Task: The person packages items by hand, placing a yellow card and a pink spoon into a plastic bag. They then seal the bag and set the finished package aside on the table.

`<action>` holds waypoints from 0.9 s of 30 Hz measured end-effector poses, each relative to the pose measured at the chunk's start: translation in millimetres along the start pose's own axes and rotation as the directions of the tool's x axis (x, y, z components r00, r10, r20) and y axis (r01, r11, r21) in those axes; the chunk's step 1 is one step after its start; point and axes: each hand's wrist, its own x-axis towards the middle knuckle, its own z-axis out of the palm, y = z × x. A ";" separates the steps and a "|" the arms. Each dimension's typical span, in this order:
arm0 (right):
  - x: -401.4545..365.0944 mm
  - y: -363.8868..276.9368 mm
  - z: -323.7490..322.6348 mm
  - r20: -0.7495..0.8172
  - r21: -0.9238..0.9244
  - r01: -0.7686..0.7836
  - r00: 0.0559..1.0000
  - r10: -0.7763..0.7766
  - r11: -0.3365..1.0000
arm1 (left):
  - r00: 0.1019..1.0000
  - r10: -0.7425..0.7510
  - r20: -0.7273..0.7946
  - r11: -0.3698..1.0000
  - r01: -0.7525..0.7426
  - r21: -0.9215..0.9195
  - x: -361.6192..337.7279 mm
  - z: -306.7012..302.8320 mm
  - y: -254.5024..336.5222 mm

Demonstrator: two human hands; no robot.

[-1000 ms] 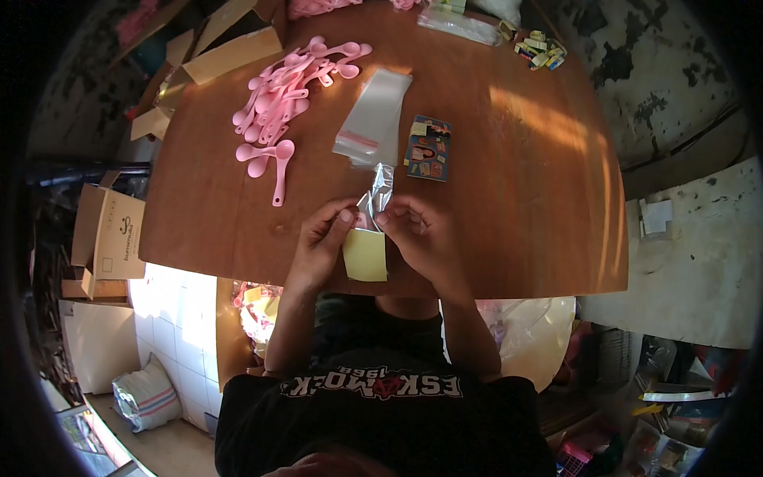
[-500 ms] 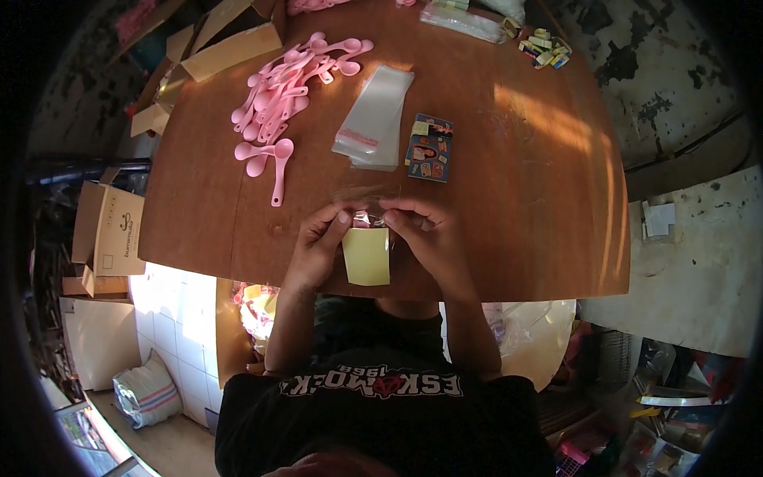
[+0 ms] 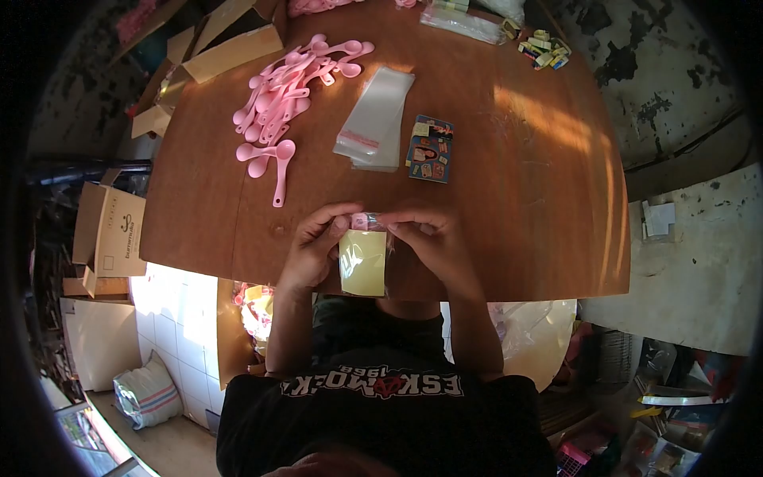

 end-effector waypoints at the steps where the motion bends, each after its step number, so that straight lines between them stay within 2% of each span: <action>1: 0.2 -1.3 0.5 0.001 0.000 0.000 1.000 0.000 1.000 | 1.000 -0.018 0.003 1.000 0.018 -0.022 -0.4 -0.8 0.2; 3: 0.1 -5.1 1.6 0.020 -0.109 0.041 0.999 -0.039 0.993 | 1.000 -0.015 0.008 0.999 0.015 -0.044 -0.8 -1.7 -0.9; 5: -0.6 -5.3 0.9 0.026 -0.106 0.030 0.999 -0.027 0.994 | 1.000 -0.012 0.015 0.998 0.013 -0.066 -1.1 -3.3 -2.6; 7: -1.1 -5.1 0.3 0.032 -0.103 0.018 0.999 -0.015 0.995 | 1.000 0.010 0.015 1.000 -0.010 -0.011 -1.4 -5.8 -3.6; 9: -1.4 -2.9 -0.4 0.083 -0.120 0.111 0.991 -0.101 0.987 | 1.000 -0.004 0.011 1.000 0.004 -0.008 -2.3 -7.2 -3.4; 14: -1.8 0.0 -1.0 0.137 -0.150 0.179 0.978 -0.159 0.972 | 1.000 0.007 0.004 1.000 -0.007 0.002 -4.9 -7.4 -3.6; 17: -4.3 -6.2 1.1 0.161 -0.190 0.202 0.972 -0.172 0.961 | 1.000 0.007 0.023 0.996 -0.005 -0.085 -4.8 -9.3 -2.9; 19: -6.0 -10.4 3.8 0.173 -0.212 0.210 0.969 -0.174 0.955 | 0.980 0.125 0.152 0.981 -0.099 -0.170 -5.0 -13.8 -3.4; 23: -8.9 -5.6 12.6 0.127 -0.133 0.176 0.979 -0.159 0.975 | 0.978 0.071 0.196 0.962 -0.016 -0.272 -9.9 -18.3 0.3; 25: -11.0 -2.2 18.0 0.088 -0.117 0.152 0.986 -0.142 0.981 | 0.983 0.127 0.135 0.985 -0.141 0.104 -12.6 -19.0 -3.5; 26: -11.4 -3.2 20.5 0.096 -0.216 0.168 0.984 -0.151 0.962 | 0.965 0.205 0.165 0.977 -0.213 0.031 -10.5 -15.8 -5.5; 27: -11.6 -4.5 22.5 0.105 -0.314 0.184 0.982 -0.158 0.931 | 0.965 0.206 0.164 0.976 -0.214 0.030 -12.6 -15.9 -3.1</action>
